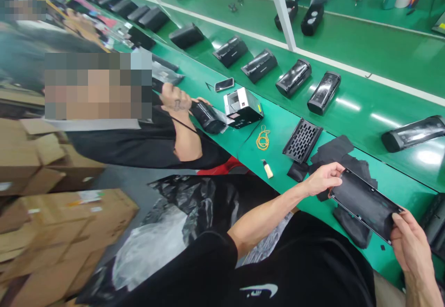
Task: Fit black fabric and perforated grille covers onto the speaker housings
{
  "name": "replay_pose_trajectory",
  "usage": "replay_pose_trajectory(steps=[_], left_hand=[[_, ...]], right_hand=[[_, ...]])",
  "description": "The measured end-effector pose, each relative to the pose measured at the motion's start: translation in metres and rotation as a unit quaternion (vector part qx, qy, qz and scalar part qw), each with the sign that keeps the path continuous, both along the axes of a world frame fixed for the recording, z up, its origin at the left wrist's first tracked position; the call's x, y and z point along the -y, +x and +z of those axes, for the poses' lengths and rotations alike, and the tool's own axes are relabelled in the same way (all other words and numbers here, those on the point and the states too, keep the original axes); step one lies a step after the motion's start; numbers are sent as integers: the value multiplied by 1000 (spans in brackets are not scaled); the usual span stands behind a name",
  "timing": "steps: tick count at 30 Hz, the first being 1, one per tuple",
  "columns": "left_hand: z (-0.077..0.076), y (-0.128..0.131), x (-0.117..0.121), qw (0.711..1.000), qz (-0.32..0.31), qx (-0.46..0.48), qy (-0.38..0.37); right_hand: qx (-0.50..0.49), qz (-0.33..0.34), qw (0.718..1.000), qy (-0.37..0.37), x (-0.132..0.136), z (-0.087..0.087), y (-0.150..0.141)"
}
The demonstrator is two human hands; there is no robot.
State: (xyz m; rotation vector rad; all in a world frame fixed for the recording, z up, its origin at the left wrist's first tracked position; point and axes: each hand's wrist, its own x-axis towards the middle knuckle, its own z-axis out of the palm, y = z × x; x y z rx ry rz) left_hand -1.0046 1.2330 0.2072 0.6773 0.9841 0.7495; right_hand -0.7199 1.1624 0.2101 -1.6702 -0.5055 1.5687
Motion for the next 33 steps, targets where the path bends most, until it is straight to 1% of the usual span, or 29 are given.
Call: replay_pose_trajectory(steps=[7, 9, 13, 16, 20, 23, 28, 33], left_hand=[[-6, -3, 0, 999, -13, 45, -3], [-7, -4, 1, 998, -18, 56, -8], [-9, -4, 1, 998, -12, 56, -10], [-9, -4, 1, 998, -7, 60, -16], [-11, -6, 1, 995, -13, 98, -31], [-13, -8, 1, 991, -20, 126, -36], [-17, -8, 2, 990, -18, 134, -27], [-18, -7, 2, 991, -15, 133, -23]], right_hand=[[3, -40, 999, -34, -2, 11, -5], [1, -40, 999, -29, -2, 9, -4], [-1, -14, 1000, -6, -1, 2, 1], [12, -18, 1000, 8, -1, 1, 2], [18, -16, 999, 30, -1, 4, -1], [5, -22, 999, 27, 0, 8, -3], [-8, -43, 999, 9, 0, 14, -3], [-9, -54, 999, 2, -2, 14, -5]])
